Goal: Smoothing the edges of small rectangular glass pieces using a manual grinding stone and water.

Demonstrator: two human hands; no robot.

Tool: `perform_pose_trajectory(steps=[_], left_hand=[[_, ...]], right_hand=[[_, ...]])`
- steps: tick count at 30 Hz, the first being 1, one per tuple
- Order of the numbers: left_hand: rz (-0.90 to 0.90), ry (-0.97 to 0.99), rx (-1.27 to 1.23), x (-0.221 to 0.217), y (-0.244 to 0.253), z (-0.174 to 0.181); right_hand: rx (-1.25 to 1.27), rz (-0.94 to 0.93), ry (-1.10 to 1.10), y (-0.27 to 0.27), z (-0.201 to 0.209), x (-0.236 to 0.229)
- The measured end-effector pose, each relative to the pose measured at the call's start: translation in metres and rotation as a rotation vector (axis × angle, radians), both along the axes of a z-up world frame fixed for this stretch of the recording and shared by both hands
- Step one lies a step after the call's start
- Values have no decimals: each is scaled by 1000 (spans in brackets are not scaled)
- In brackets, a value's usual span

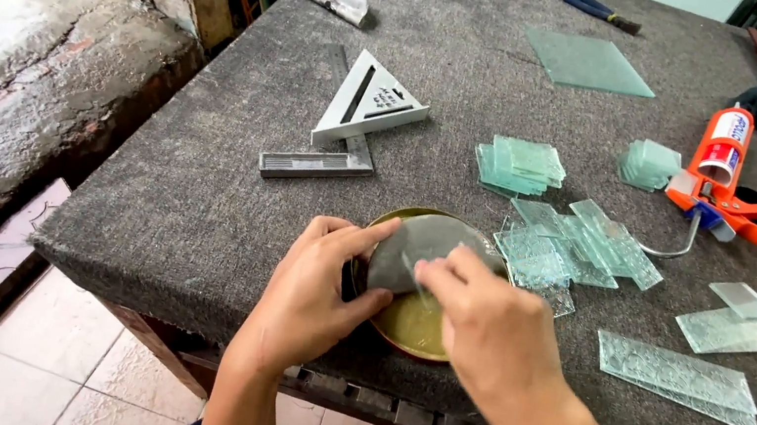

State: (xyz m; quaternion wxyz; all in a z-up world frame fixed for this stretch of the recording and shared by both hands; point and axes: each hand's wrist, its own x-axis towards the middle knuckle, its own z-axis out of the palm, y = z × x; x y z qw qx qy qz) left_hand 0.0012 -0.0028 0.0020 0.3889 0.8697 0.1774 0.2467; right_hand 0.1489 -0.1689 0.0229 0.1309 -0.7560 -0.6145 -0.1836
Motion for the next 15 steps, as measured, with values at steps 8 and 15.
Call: perform_pose_trajectory(steps=[8,15], left_hand=[[10,-13,4,1,4,-4],[19,7,-12,0,1,-1]], right_hand=[[9,-17,-23,9,1,8],[-73,-40,5,3,8,4]])
